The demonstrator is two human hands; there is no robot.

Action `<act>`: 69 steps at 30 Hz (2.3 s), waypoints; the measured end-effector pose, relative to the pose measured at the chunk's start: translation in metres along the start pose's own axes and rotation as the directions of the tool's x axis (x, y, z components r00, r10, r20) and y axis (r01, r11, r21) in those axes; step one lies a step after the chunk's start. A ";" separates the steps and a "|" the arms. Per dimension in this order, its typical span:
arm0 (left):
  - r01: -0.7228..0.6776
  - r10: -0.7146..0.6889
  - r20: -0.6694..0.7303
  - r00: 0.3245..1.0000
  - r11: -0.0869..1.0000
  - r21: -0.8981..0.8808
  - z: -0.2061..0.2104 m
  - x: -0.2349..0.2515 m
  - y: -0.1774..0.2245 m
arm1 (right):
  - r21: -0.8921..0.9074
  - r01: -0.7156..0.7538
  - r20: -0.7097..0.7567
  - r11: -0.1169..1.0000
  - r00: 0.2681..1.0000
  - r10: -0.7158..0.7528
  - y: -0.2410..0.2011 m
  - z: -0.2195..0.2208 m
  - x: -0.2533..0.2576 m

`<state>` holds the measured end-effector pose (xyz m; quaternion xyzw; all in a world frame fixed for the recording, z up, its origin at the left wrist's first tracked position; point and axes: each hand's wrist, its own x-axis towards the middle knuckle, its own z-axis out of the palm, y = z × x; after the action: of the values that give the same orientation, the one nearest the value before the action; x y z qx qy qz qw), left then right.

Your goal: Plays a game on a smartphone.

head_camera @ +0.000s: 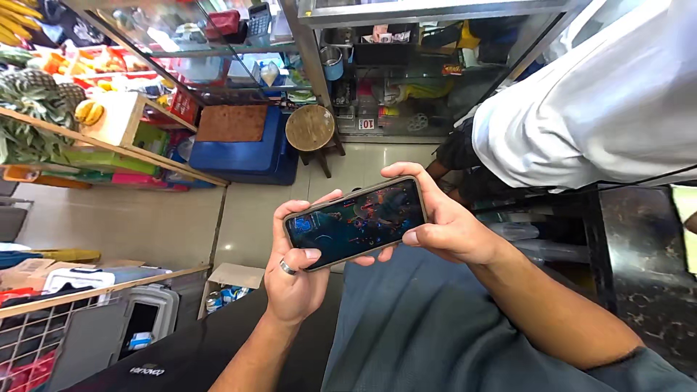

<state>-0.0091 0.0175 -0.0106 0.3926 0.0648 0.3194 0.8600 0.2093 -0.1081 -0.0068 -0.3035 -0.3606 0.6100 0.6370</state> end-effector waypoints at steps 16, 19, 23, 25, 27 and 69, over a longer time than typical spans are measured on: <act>-0.044 0.063 -0.109 0.992 0.985 0.170 0.010 0.000 -0.003 | -0.077 0.006 -0.022 0.997 1.000 -0.008 0.003 0.002 0.000; -0.019 0.019 0.001 1.000 0.992 0.126 0.002 -0.002 -0.001 | -0.038 -0.001 -0.023 0.999 1.000 0.000 0.001 0.000 0.000; 0.014 -0.015 0.081 0.997 1.000 0.010 -0.004 -0.001 0.000 | -0.044 -0.004 -0.024 0.999 1.000 0.003 -0.001 -0.002 0.000; 0.017 -0.016 0.080 0.997 1.000 -0.009 -0.005 -0.001 0.000 | -0.035 -0.005 -0.024 0.999 1.000 0.004 0.000 -0.002 0.001; 0.019 -0.017 0.077 0.997 1.000 -0.024 -0.005 0.000 0.000 | -0.031 -0.004 -0.025 1.000 1.000 0.003 0.000 -0.001 0.001; -0.006 0.007 -0.023 1.000 1.000 0.027 0.002 0.000 -0.001 | 0.017 0.036 -0.137 0.999 0.990 -0.033 0.011 0.006 -0.001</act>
<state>-0.0083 0.0163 -0.0099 0.4005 0.0778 0.3260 0.8528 0.1985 -0.1091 -0.0125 -0.3322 -0.3152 0.5800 0.6737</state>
